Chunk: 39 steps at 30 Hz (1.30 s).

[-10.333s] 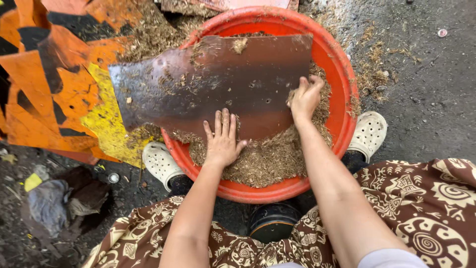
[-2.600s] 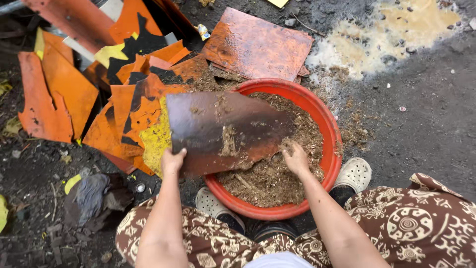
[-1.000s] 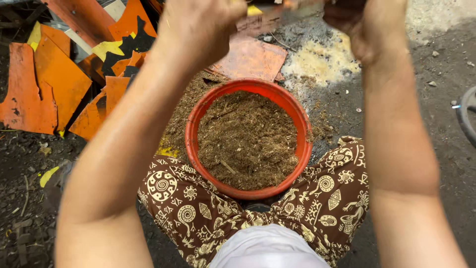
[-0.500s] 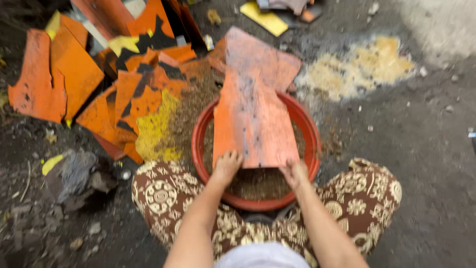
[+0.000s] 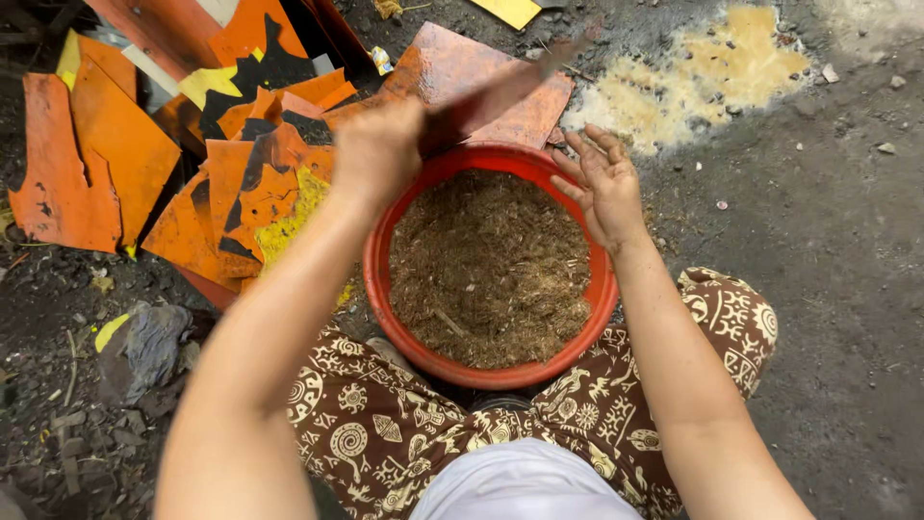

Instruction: The person scrubs orange and brown tiles with a handful of dry fibrous material over a red basin. They repeatedly rub both sides of each tile, flip them, and place them aside after cleaning.

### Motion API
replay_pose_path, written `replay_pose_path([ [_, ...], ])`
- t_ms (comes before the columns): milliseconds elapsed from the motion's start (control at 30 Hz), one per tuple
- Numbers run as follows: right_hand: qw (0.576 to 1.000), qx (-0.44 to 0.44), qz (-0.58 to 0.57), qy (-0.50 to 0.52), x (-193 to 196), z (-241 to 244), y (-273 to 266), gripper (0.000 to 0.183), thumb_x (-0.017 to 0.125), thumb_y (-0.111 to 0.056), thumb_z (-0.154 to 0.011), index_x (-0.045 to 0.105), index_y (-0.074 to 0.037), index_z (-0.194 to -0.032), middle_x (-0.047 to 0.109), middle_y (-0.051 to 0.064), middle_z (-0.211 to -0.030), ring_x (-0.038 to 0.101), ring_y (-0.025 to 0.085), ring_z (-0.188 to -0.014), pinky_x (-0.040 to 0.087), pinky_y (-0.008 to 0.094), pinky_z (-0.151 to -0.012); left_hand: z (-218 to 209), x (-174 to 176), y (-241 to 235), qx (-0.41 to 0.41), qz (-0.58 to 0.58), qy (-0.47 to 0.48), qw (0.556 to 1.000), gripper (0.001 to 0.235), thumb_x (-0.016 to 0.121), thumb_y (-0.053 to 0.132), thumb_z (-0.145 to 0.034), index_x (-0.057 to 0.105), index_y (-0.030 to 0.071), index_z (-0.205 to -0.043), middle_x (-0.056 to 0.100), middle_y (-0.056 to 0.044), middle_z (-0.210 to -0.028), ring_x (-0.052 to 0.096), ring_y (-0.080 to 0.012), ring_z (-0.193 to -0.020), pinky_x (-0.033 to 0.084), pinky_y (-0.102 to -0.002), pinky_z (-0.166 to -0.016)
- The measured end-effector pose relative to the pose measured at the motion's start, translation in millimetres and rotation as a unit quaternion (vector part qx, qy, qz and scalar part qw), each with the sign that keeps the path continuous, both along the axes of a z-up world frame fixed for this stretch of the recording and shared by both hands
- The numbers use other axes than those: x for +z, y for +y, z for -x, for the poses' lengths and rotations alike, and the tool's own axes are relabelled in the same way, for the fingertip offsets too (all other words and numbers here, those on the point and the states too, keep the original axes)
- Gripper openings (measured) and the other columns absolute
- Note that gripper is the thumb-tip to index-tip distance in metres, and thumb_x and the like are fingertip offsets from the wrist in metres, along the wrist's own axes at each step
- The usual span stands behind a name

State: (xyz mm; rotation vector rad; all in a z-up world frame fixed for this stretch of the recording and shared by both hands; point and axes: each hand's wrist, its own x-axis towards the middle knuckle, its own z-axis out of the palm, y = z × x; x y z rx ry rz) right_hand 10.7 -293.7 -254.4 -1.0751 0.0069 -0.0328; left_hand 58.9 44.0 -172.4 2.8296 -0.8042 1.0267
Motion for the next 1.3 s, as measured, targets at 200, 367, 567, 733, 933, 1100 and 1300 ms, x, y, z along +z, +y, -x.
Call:
replay_pose_path([
  [200, 0.942, 0.001, 0.236, 0.24, -136.6, 14.7, -10.9, 0.087, 0.073, -0.037, -0.088, 0.029, -0.003, -0.155, 0.038, 0.022, -0.155, 0.047, 0.037, -0.136, 0.047, 0.051, -0.109, 22.6, 151.8, 88.6, 0.038, -0.038, -0.177, 0.983, 0.026, 0.088, 0.024, -0.084, 0.075, 0.012, -0.104, 0.074, -0.011, -0.089, 0.073, -0.0327, -0.078, 0.055, -0.043, -0.064],
  [367, 0.73, 0.061, 0.543, 0.411, -254.3, 53.7, -1.1, 0.133, 0.092, -0.058, -0.071, 0.005, -0.018, -0.163, -0.006, 0.028, -0.165, 0.009, 0.051, -0.152, 0.025, 0.065, -0.118, 54.2, 112.6, 168.7, 0.118, 0.353, 0.103, 0.923, 0.021, 0.073, 0.004, -0.088, 0.074, 0.0, -0.108, 0.075, -0.008, -0.1, 0.069, -0.0159, -0.087, 0.055, -0.033, -0.08],
  [567, 0.718, 0.093, 0.536, 0.434, -284.2, 81.0, 22.0, 0.146, 0.094, -0.054, -0.057, -0.005, -0.046, -0.164, -0.014, 0.02, -0.172, 0.014, 0.049, -0.154, 0.029, 0.065, -0.12, 87.1, -88.8, 204.3, 0.24, 0.617, 0.241, 0.709, 0.025, 0.074, 0.005, -0.09, 0.071, -0.006, -0.113, 0.072, -0.009, -0.103, 0.065, -0.0191, -0.09, 0.053, -0.033, -0.085],
  [733, 0.665, 0.097, 0.632, 0.385, -296.7, 81.8, 48.1, 0.118, 0.095, -0.043, -0.062, 0.031, -0.044, -0.16, 0.013, 0.01, -0.171, 0.026, 0.045, -0.149, 0.033, 0.065, -0.116, 114.9, -193.0, 252.9, 0.33, 0.575, 0.253, 0.705, 0.032, 0.071, 0.007, -0.095, 0.065, -0.007, -0.123, 0.073, -0.013, -0.114, 0.067, -0.0215, -0.098, 0.053, -0.034, -0.089],
  [933, 0.792, 0.036, 0.476, 0.382, -297.0, 15.6, 63.7, 0.099, 0.086, -0.049, -0.071, 0.039, -0.016, -0.153, 0.055, 0.012, -0.144, 0.058, 0.028, -0.13, 0.049, 0.053, -0.111, 106.7, -229.8, 298.2, 0.34, 0.575, 0.342, 0.661, 0.037, 0.074, 0.006, -0.092, 0.062, -0.009, -0.124, 0.07, -0.018, -0.119, 0.067, -0.0236, -0.099, 0.054, -0.036, -0.088],
  [1100, 0.82, 0.094, 0.531, 0.193, -258.3, -16.9, 140.8, 0.074, 0.068, -0.045, -0.09, 0.042, -0.015, -0.152, 0.031, 0.012, -0.164, 0.029, 0.035, -0.151, 0.025, 0.058, -0.122, 102.9, -232.1, 282.5, 0.45, 0.497, 0.405, 0.621, 0.104, 0.087, 0.015, -0.07, 0.022, -0.002, -0.151, 0.053, -0.032, -0.141, 0.059, -0.0317, -0.118, 0.053, -0.045, -0.096],
  [1300, 0.697, 0.173, 0.686, 0.117, -276.6, -42.0, 177.8, 0.066, 0.045, -0.05, -0.104, 0.022, -0.027, -0.162, -0.003, 0.003, -0.169, -0.002, 0.038, -0.155, 0.004, 0.062, -0.125, 67.6, -254.7, 198.1, 0.578, -0.004, 0.527, 0.624, 0.174, 0.097, 0.063, -0.053, -0.03, 0.01, -0.159, -0.019, -0.054, -0.151, -0.018, -0.0653, -0.145, 0.003, -0.074, -0.116],
])
